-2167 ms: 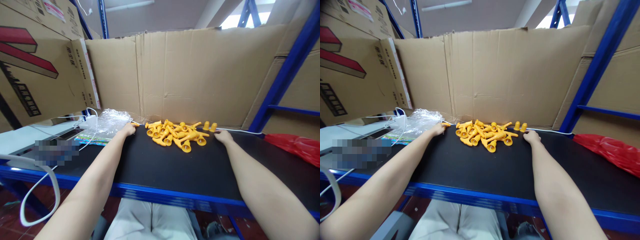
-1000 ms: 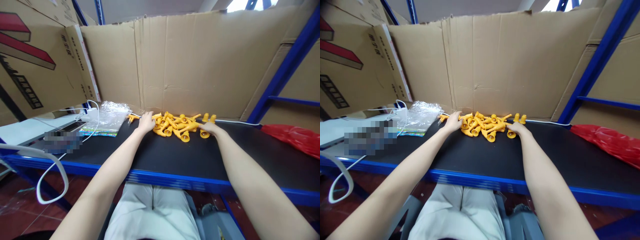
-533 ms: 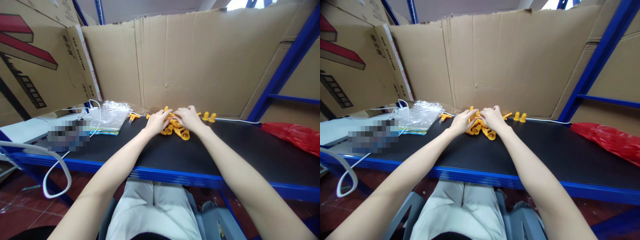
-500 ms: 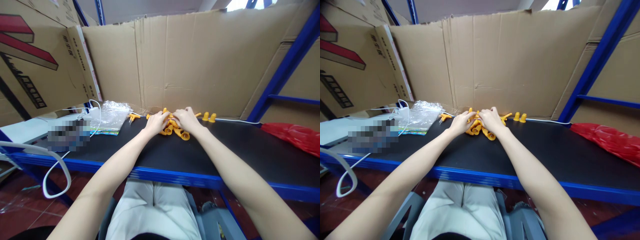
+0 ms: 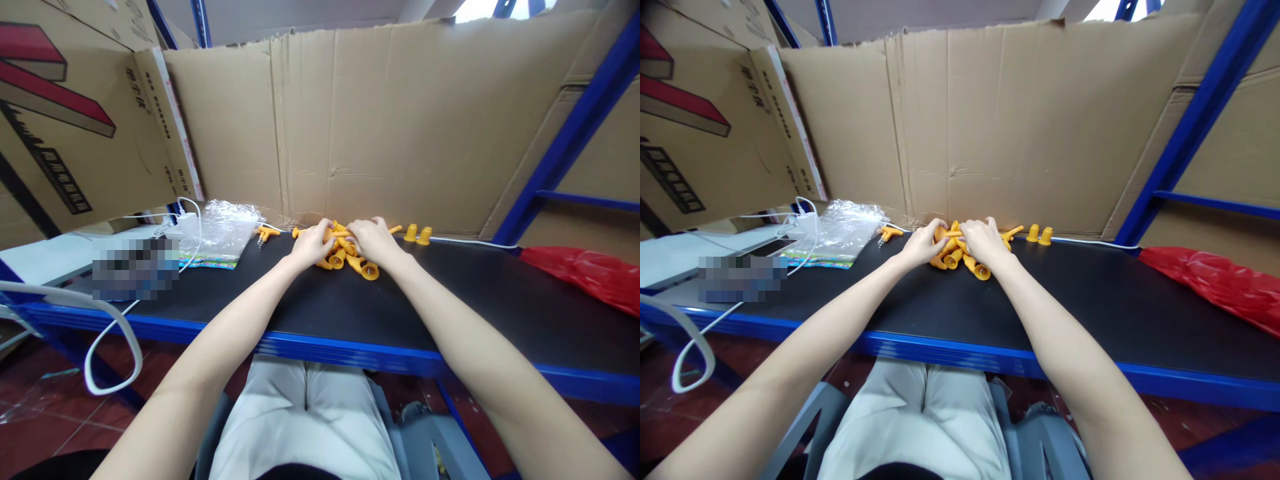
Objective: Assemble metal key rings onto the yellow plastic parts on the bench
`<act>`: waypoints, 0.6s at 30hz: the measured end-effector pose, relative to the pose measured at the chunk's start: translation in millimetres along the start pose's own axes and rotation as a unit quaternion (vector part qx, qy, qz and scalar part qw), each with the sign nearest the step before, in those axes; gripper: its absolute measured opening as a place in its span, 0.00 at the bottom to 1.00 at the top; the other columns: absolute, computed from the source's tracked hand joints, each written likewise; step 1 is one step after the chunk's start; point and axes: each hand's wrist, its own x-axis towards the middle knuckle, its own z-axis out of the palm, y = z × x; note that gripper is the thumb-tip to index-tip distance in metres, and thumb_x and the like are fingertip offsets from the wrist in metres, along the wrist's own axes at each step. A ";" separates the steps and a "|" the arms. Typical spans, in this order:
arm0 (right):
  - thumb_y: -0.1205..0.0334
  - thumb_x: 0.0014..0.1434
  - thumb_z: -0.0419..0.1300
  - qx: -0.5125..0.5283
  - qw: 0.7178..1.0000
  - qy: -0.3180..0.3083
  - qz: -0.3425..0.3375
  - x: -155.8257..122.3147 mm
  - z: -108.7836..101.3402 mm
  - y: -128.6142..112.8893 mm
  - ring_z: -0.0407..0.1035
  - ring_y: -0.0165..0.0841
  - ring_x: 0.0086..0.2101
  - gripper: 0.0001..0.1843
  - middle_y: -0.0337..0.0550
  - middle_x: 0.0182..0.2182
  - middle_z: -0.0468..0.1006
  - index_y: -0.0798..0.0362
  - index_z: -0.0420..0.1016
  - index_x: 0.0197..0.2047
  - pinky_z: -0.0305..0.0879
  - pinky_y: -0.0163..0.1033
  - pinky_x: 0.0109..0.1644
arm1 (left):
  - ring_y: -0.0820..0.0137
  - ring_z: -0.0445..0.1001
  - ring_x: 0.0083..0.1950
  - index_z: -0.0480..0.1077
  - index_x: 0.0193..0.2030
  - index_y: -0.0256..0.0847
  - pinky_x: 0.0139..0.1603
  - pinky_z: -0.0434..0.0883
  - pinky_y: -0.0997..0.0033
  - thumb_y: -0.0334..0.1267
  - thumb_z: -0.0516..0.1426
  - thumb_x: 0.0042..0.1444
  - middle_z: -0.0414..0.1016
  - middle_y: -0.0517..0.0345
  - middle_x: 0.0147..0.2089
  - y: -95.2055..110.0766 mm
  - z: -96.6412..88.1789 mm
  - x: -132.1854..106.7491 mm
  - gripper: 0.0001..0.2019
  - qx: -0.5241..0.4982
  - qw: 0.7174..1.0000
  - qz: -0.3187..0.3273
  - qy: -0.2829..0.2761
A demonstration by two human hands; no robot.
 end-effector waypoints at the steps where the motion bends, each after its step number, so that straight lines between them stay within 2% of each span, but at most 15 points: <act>1: 0.64 0.61 0.49 -0.006 1.000 0.005 -0.004 -0.2 -0.3 -1.1 0.67 0.38 0.37 0.10 0.49 0.35 0.75 0.56 0.70 0.38 0.47 0.46 0.48 | 0.68 0.72 0.37 0.63 0.47 0.42 0.40 0.67 0.68 0.38 0.54 0.54 0.73 0.56 0.35 -0.3 0.8 1.4 0.14 -0.029 0.999 -0.021 -0.011; 5: 0.69 0.60 0.48 -0.030 0.999 0.019 -0.025 -0.4 -0.7 -4.1 0.66 0.38 0.37 0.11 0.48 0.34 0.75 0.55 0.71 0.36 0.44 0.47 0.51 | 0.75 0.66 0.23 0.64 0.43 0.40 0.30 0.67 0.71 0.41 0.55 0.54 0.67 0.62 0.24 1.9 -0.3 4.2 0.11 -0.170 0.971 -0.128 -0.109; 7: 0.69 0.60 0.48 -0.031 0.999 0.017 -0.036 -0.4 -0.6 -4.0 0.66 0.38 0.38 0.11 0.48 0.34 0.75 0.56 0.71 0.36 0.44 0.47 0.52 | 0.76 0.65 0.21 0.65 0.42 0.39 0.28 0.66 0.72 0.42 0.55 0.54 0.66 0.63 0.22 3.2 -3.0 3.2 0.12 -0.195 0.962 -0.141 -0.125; 9: 0.67 0.59 0.49 -0.023 0.999 0.007 -0.038 -0.8 0.4 -2.1 0.67 0.38 0.38 0.10 0.48 0.35 0.75 0.56 0.71 0.38 0.45 0.47 0.52 | 0.73 0.69 0.26 0.65 0.42 0.40 0.32 0.68 0.71 0.41 0.57 0.52 0.69 0.61 0.26 3.3 -6.1 1.2 0.12 -0.138 0.981 -0.101 -0.087; 11: 0.64 0.60 0.50 -0.012 0.999 -0.004 -0.029 -1.6 2.6 1.4 0.68 0.39 0.39 0.10 0.49 0.37 0.75 0.57 0.70 0.41 0.45 0.48 0.53 | 0.68 0.72 0.35 0.64 0.46 0.43 0.38 0.68 0.68 0.40 0.56 0.52 0.72 0.58 0.33 2.4 -9.0 -1.0 0.14 -0.033 0.998 -0.038 -0.038; 13: 0.63 0.60 0.51 0.001 1.000 -0.016 -0.018 -2.4 5.3 5.1 0.68 0.39 0.41 0.12 0.50 0.39 0.75 0.57 0.69 0.45 0.46 0.48 0.52 | 0.64 0.73 0.43 0.62 0.50 0.45 0.42 0.67 0.65 0.39 0.53 0.54 0.73 0.54 0.41 1.5 -11.2 -2.7 0.15 0.051 0.999 0.005 -0.017; 18: 0.63 0.60 0.50 0.027 1.000 -0.005 -0.004 -1.2 6.0 7.8 0.68 0.40 0.41 0.11 0.51 0.39 0.76 0.57 0.69 0.44 0.48 0.46 0.50 | 0.61 0.72 0.48 0.57 0.57 0.47 0.45 0.67 0.64 0.38 0.49 0.59 0.69 0.49 0.51 4.0 -14.5 -4.8 0.18 0.112 0.994 -0.004 -0.007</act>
